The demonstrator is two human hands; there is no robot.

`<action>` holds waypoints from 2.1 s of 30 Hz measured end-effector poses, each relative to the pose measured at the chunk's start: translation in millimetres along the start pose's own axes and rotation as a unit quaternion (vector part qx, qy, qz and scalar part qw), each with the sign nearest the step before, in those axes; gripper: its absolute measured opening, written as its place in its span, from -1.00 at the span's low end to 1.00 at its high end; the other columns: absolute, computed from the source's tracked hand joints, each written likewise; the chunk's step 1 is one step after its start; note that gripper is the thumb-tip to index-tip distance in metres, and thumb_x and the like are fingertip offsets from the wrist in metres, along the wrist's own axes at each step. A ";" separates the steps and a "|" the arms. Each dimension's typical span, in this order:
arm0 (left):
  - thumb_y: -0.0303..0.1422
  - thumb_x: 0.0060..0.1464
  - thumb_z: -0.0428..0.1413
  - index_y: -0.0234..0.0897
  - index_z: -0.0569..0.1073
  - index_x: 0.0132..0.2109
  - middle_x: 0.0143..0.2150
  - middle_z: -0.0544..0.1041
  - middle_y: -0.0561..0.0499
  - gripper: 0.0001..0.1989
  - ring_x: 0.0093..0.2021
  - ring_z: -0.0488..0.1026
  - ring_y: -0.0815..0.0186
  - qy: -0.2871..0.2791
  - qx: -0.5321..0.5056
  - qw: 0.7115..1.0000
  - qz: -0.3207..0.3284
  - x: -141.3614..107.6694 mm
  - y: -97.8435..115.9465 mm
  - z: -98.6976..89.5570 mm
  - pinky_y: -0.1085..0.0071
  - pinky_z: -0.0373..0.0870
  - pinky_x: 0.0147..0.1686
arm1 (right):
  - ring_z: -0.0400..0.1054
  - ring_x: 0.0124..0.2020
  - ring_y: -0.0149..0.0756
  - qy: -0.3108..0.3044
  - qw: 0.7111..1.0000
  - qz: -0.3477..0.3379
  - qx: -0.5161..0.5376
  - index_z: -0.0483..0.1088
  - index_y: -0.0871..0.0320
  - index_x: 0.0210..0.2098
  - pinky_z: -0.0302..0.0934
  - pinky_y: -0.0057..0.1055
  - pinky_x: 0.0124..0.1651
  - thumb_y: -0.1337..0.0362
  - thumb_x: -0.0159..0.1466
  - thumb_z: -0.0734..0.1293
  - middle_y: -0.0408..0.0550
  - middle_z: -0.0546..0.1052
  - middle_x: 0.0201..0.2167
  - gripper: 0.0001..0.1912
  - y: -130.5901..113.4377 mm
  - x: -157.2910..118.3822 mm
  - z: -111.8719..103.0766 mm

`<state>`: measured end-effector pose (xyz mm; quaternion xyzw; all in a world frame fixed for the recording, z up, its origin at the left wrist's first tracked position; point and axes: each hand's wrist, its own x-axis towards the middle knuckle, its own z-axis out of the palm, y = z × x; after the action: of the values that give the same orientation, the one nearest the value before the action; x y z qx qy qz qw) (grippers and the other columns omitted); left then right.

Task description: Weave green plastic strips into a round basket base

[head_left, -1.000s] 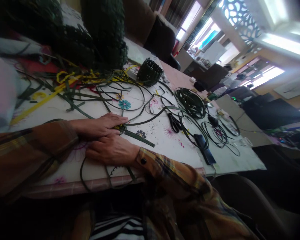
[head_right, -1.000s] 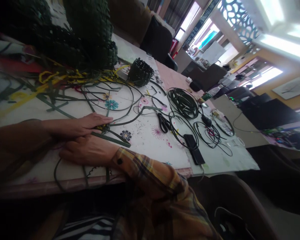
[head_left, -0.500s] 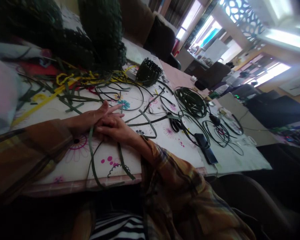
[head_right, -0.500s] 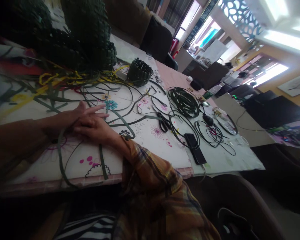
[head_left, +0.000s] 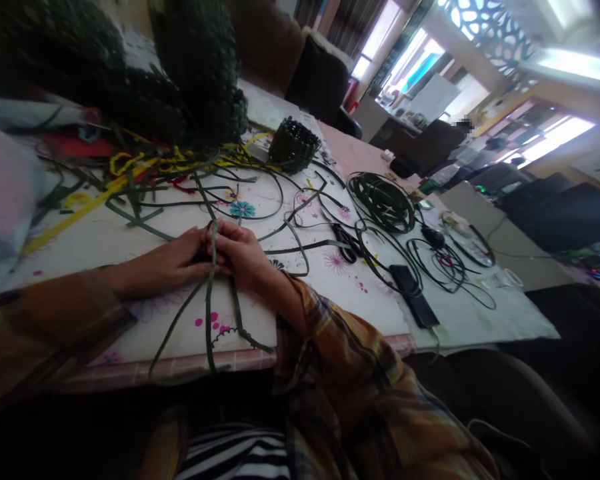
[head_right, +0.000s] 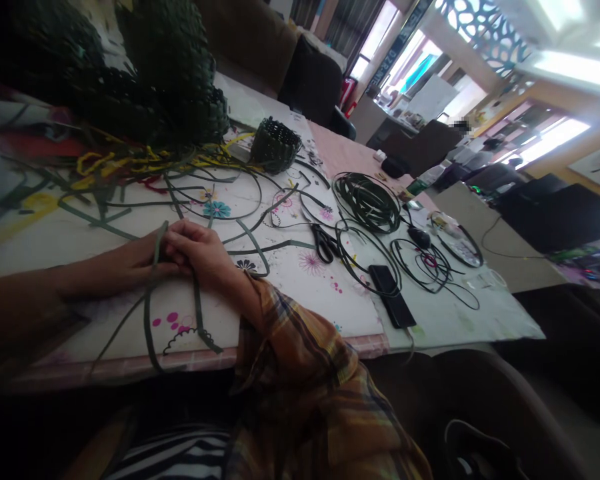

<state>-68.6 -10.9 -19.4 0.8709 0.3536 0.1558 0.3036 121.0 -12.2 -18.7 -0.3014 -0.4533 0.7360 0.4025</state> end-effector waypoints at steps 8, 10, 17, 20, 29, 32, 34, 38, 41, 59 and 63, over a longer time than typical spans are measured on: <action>-0.04 0.23 0.20 -0.24 0.59 -0.03 0.00 0.65 -0.15 -0.63 0.06 0.58 -0.06 0.038 0.006 0.999 0.028 3.3 -6.9 11.6 0.05 0.52 0.16 | 0.31 -0.43 -0.40 0.050 0.943 -0.137 -0.298 0.41 0.08 -0.35 0.28 -0.44 -0.28 0.23 0.38 0.43 -0.24 0.45 -0.46 -0.82 -5.3 -4.0 3.1; -0.03 0.27 0.18 -0.24 0.56 0.12 0.15 0.64 -0.21 -0.55 0.20 0.53 -0.14 0.033 0.048 0.998 0.036 1.7 -11.8 14.0 -0.08 0.38 0.36 | 0.36 -0.32 -0.36 0.078 0.888 -0.185 -0.413 0.41 0.08 -0.37 0.28 -0.41 -0.14 0.33 0.35 0.40 -0.21 0.48 -0.42 -0.85 -12.0 -4.1 2.0; 0.13 0.31 0.13 -0.22 0.22 0.55 0.60 0.26 -0.31 -0.15 0.57 0.20 -0.22 0.040 0.115 0.992 0.032 -4.0 -34.0 27.6 -0.26 -0.01 0.59 | 0.30 -0.40 -0.37 0.185 0.912 -0.106 -0.351 0.35 0.08 -0.46 0.20 -0.44 -0.28 0.33 0.32 0.33 -0.25 0.39 -0.52 -0.80 -7.4 12.3 -16.9; 0.12 0.29 0.21 -0.20 0.19 0.58 0.60 0.26 -0.31 -0.10 0.57 0.21 -0.25 0.075 0.086 0.993 0.038 -7.5 -36.1 30.3 -0.22 0.10 0.57 | 0.25 -0.49 -0.42 0.170 0.947 -0.060 -0.266 0.37 0.09 -0.45 0.15 -0.47 -0.37 0.31 0.30 0.34 -0.28 0.37 -0.56 -0.83 -5.8 15.2 -21.1; 0.04 0.34 0.26 -0.09 0.24 0.40 0.53 0.32 -0.27 -0.33 0.52 0.30 -0.18 0.143 0.027 0.985 0.095 -14.8 -26.9 31.1 -0.15 0.29 0.50 | 0.23 -0.50 -0.43 0.175 0.947 -0.035 -0.267 0.39 0.10 -0.47 0.11 -0.49 -0.41 0.32 0.27 0.37 -0.28 0.38 -0.57 -0.83 -8.3 15.7 -22.4; 0.05 0.34 0.26 -0.10 0.22 0.39 0.60 0.17 -0.29 -0.33 0.57 0.18 -0.21 0.174 0.052 0.977 0.110 -15.4 -23.1 31.6 -0.18 0.22 0.52 | 0.22 -0.53 -0.44 0.177 0.948 -0.024 -0.265 0.38 0.09 -0.47 0.07 -0.49 -0.44 0.33 0.28 0.37 -0.29 0.37 -0.60 -0.81 -8.1 16.1 -21.3; 0.08 0.33 0.25 -0.11 0.24 0.37 0.59 0.17 -0.29 -0.33 0.54 0.19 -0.23 0.189 0.077 0.973 0.109 -16.2 -20.7 31.9 -0.21 0.24 0.49 | 0.22 -0.55 -0.44 0.168 0.954 -0.011 -0.247 0.40 0.10 -0.47 0.06 -0.49 -0.45 0.34 0.28 0.37 -0.29 0.38 -0.61 -0.81 -9.2 15.9 -19.9; 0.09 0.30 0.25 -0.11 0.38 0.30 0.33 0.38 -0.21 -0.40 0.28 0.36 -0.15 0.200 0.108 0.970 0.088 -18.3 -18.6 32.0 -0.14 0.36 0.33 | 0.24 -0.56 -0.45 0.154 0.963 -0.003 -0.219 0.42 0.11 -0.46 0.08 -0.49 -0.45 0.34 0.28 0.39 -0.30 0.39 -0.62 -0.83 -12.4 14.7 -17.8; 0.12 0.26 0.25 -0.08 0.51 0.18 0.14 0.46 -0.15 -0.48 0.11 0.40 -0.08 0.183 0.122 0.974 0.051 -18.7 -18.6 30.5 -0.08 0.38 0.25 | 0.25 -0.54 -0.45 0.147 0.963 -0.015 -0.224 0.43 0.11 -0.46 0.13 -0.49 -0.42 0.34 0.27 0.40 -0.30 0.40 -0.60 -0.84 -12.7 14.4 -18.0; 0.13 0.19 0.21 -0.16 0.43 -0.10 -0.16 0.59 -0.10 -0.54 -0.21 0.54 0.01 0.202 0.119 0.962 -0.138 -10.1 12.5 27.0 0.15 0.43 -0.20 | 0.40 -0.40 -0.37 0.139 0.935 -0.051 -0.321 0.50 0.08 -0.41 0.23 -0.46 -0.24 0.34 0.33 0.42 -0.29 0.49 -0.53 -0.83 -8.8 17.2 -16.2; -0.01 0.33 0.13 -0.17 0.49 0.03 -0.08 0.57 -0.16 -0.64 -0.16 0.56 -0.03 0.187 0.187 0.961 -0.078 -14.5 19.6 30.4 0.13 0.45 -0.16 | 0.44 -0.32 -0.37 0.133 0.932 -0.066 -0.332 0.54 0.09 -0.37 0.23 -0.47 -0.21 0.29 0.34 0.46 -0.27 0.54 -0.45 -0.86 -5.6 19.7 -19.4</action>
<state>-53.8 -45.0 -31.1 0.8373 0.4936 0.2231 0.0745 128.7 14.7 -23.0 -0.4821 -0.6329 0.4690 0.3836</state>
